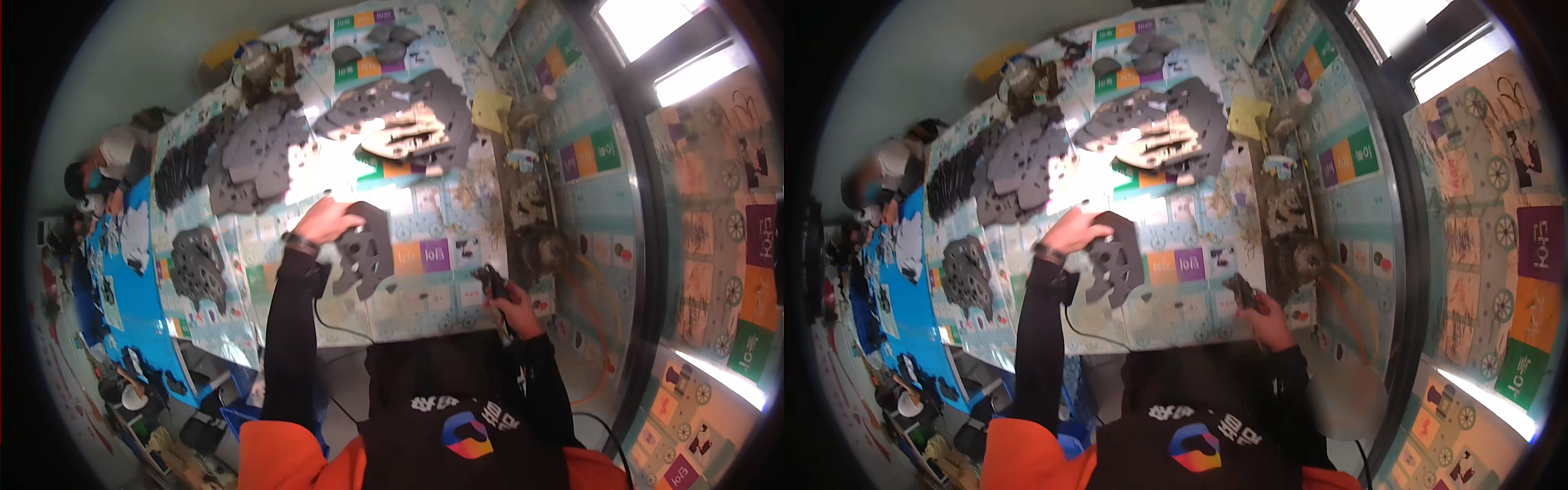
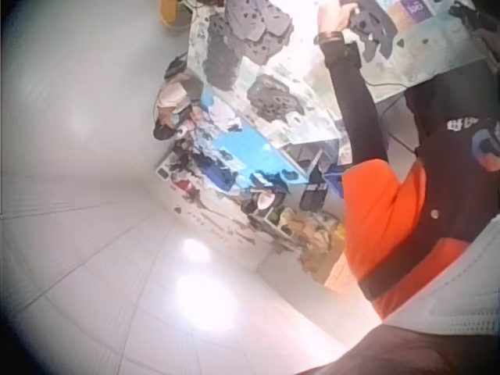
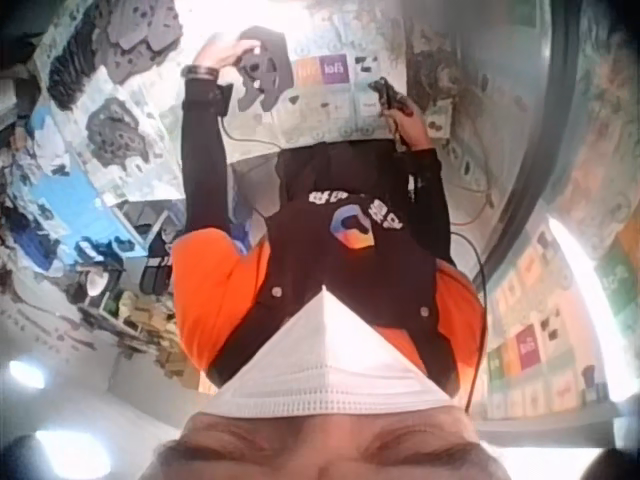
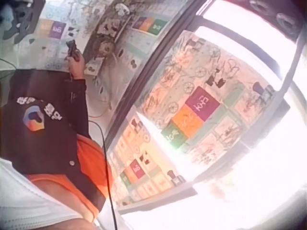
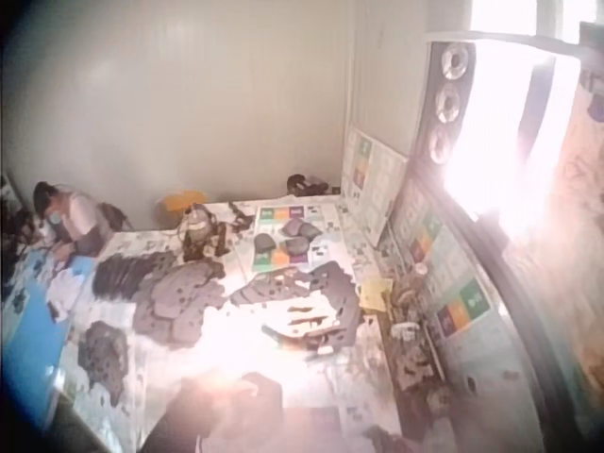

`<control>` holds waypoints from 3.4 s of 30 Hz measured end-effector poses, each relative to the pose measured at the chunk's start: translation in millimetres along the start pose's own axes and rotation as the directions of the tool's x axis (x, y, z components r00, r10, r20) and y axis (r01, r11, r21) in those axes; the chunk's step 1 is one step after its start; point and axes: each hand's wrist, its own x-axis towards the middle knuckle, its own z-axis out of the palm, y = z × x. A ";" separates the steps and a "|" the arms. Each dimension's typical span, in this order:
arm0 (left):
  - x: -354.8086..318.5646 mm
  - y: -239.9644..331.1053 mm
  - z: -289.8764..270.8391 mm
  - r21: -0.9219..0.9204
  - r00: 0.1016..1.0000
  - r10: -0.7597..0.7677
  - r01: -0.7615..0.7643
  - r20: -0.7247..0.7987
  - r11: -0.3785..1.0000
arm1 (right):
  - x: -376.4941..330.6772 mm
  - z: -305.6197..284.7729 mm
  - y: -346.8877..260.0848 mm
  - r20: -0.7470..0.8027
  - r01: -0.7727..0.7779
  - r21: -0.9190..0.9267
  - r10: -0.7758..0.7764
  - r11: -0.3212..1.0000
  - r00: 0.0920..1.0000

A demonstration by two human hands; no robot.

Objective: Manually clean and trim excess material from shoe components using a hand tool.

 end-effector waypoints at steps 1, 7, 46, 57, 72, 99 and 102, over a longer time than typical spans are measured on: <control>3.8 6.0 21.9 0.101 0.998 0.061 -0.064 0.030 0.993 | 4.0 2.5 -1.4 0.048 -0.008 -0.028 0.009 1.000 0.999; -21.8 23.6 149.3 0.059 0.751 -0.359 0.465 -0.554 0.883 | -0.1 20.2 -38.9 0.139 -0.019 -0.065 0.028 0.998 0.990; -112.1 17.5 309.4 -0.379 0.861 -0.472 0.379 -0.191 0.844 | 4.9 57.1 40.0 0.356 0.011 -0.566 0.232 0.825 0.905; -109.9 18.1 309.2 -0.382 0.846 -0.497 0.402 -0.193 0.832 | 4.6 63.2 37.5 0.326 -0.056 -0.478 0.236 0.877 0.916; -108.2 17.7 306.8 -0.410 0.856 -0.485 0.384 -0.177 0.828 | 6.2 53.0 36.0 0.221 -0.137 -0.338 0.220 0.931 0.950; -108.5 16.4 306.2 -0.395 0.859 -0.488 0.398 -0.157 0.828 | 7.7 45.9 15.6 0.140 -0.187 -0.337 0.246 0.923 0.959; -108.3 16.4 305.1 -0.397 0.859 -0.488 0.398 -0.156 0.827 | 11.2 42.6 10.0 0.143 -0.191 -0.363 0.257 0.912 0.956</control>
